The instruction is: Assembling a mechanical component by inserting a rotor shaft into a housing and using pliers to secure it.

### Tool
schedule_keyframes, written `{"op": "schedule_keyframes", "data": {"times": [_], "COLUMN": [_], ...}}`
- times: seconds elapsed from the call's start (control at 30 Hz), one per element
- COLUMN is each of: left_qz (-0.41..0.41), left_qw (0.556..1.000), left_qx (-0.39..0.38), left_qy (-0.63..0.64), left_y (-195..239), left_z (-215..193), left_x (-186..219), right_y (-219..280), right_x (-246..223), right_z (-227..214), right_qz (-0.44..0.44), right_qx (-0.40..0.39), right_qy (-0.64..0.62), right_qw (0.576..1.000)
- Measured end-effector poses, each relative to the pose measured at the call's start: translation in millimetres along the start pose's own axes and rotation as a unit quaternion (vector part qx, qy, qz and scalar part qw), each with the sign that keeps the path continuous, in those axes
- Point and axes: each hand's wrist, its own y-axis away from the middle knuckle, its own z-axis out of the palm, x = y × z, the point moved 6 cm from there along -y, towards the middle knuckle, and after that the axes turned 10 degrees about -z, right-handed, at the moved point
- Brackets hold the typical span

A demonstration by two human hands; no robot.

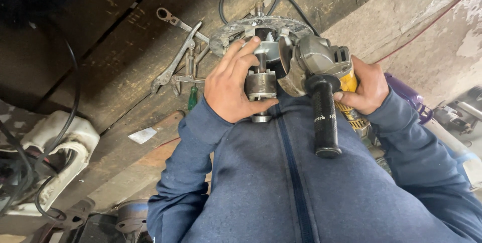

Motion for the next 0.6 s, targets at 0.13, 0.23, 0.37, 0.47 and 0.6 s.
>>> {"op": "schedule_keyframes", "data": {"times": [0.13, 0.23, 0.37, 0.47, 0.6], "left_qz": [0.002, 0.009, 0.011, 0.006, 0.013], "left_qw": [1.000, 1.000, 1.000, 1.000, 1.000], "left_qx": [0.006, 0.004, -0.007, -0.006, -0.008], "left_qy": [-0.005, -0.008, -0.014, -0.014, 0.006], "left_y": [2, 0, -1, 0, -3], "left_z": [1, 1, 2, 1, 2], "left_x": [1, 2, 1, 0, -2], "right_y": [3, 1, -6, -9, -2], "right_x": [1, 1, -5, -7, 0], "right_z": [0, -1, 0, 2, 2], "right_qz": [0.000, 0.002, -0.010, -0.012, -0.014], "right_qx": [-0.004, -0.007, -0.002, -0.004, -0.007], "right_qy": [0.007, 0.011, -0.012, -0.032, -0.052], "right_qw": [1.000, 1.000, 1.000, 0.999, 0.999]}}
